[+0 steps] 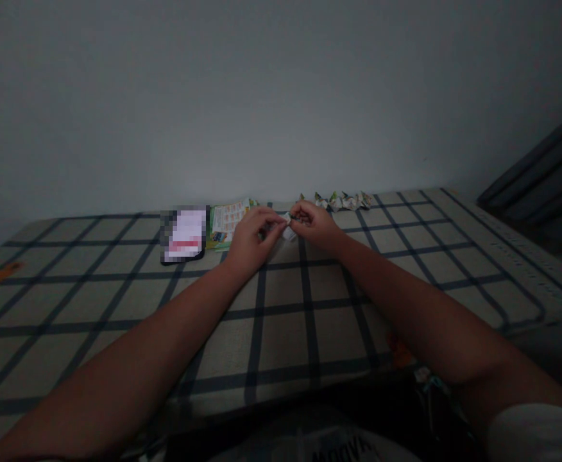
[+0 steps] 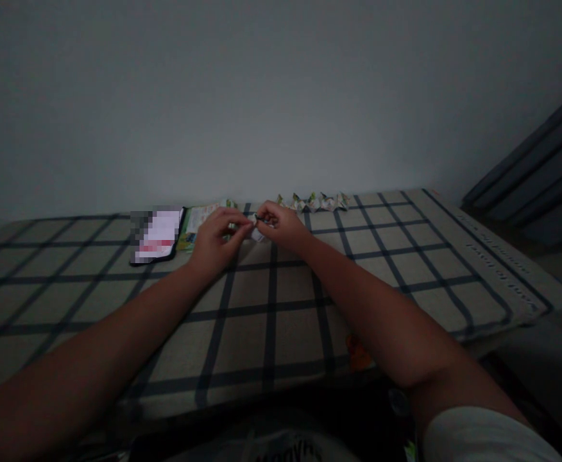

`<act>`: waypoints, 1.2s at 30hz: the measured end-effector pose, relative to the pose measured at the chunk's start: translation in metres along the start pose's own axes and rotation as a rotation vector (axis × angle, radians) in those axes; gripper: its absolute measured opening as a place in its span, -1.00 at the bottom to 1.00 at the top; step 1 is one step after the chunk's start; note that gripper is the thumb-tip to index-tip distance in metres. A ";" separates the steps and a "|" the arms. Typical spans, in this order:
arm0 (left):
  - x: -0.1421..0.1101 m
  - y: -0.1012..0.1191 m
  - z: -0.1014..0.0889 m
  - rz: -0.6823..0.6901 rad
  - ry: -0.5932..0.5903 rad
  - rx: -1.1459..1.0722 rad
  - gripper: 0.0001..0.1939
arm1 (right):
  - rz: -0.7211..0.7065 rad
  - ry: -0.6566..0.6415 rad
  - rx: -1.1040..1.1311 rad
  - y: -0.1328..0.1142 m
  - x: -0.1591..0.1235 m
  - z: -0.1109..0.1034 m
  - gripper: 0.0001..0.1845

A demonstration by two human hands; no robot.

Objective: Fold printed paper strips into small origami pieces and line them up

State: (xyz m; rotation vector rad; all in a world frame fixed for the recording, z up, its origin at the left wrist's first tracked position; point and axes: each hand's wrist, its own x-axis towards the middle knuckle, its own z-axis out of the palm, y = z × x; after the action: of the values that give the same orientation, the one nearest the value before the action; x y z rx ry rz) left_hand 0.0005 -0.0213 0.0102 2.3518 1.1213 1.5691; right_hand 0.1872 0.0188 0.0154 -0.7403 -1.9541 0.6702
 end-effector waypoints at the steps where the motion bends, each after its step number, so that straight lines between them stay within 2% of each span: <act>1: 0.000 -0.001 0.000 -0.042 0.033 -0.019 -0.87 | -0.025 0.013 -0.015 0.000 0.000 0.000 -0.83; 4: 0.000 -0.006 0.002 -0.126 0.044 -0.063 -0.78 | -0.108 0.045 -0.082 -0.001 -0.001 -0.003 -0.84; 8: -0.002 -0.011 0.004 -0.159 -0.023 -0.055 -0.77 | -0.168 0.018 -0.154 -0.001 -0.002 -0.007 -0.82; 15: -0.001 -0.012 0.002 -0.241 0.003 -0.012 -0.79 | -0.220 -0.005 -0.234 0.000 -0.002 -0.008 -0.78; 21: -0.001 -0.011 0.003 -0.266 -0.016 -0.068 -0.79 | -0.306 0.002 -0.275 0.004 0.000 -0.009 -0.80; 25: 0.001 -0.010 0.000 -0.340 -0.069 -0.136 -0.79 | -0.386 -0.026 -0.315 0.007 0.001 -0.009 -0.82; 29: 0.003 -0.010 0.000 -0.441 -0.063 -0.138 -0.71 | -0.397 -0.081 -0.351 0.009 0.000 -0.009 -0.82; 36: 0.003 -0.007 0.001 -0.489 -0.031 -0.132 -0.84 | -0.405 -0.133 -0.344 0.011 0.000 -0.009 -0.78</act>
State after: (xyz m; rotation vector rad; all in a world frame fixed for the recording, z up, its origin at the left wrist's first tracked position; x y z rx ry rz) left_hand -0.0023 -0.0140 0.0088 1.8257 1.4008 1.3727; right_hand 0.1980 0.0274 0.0119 -0.4834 -2.2848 0.1412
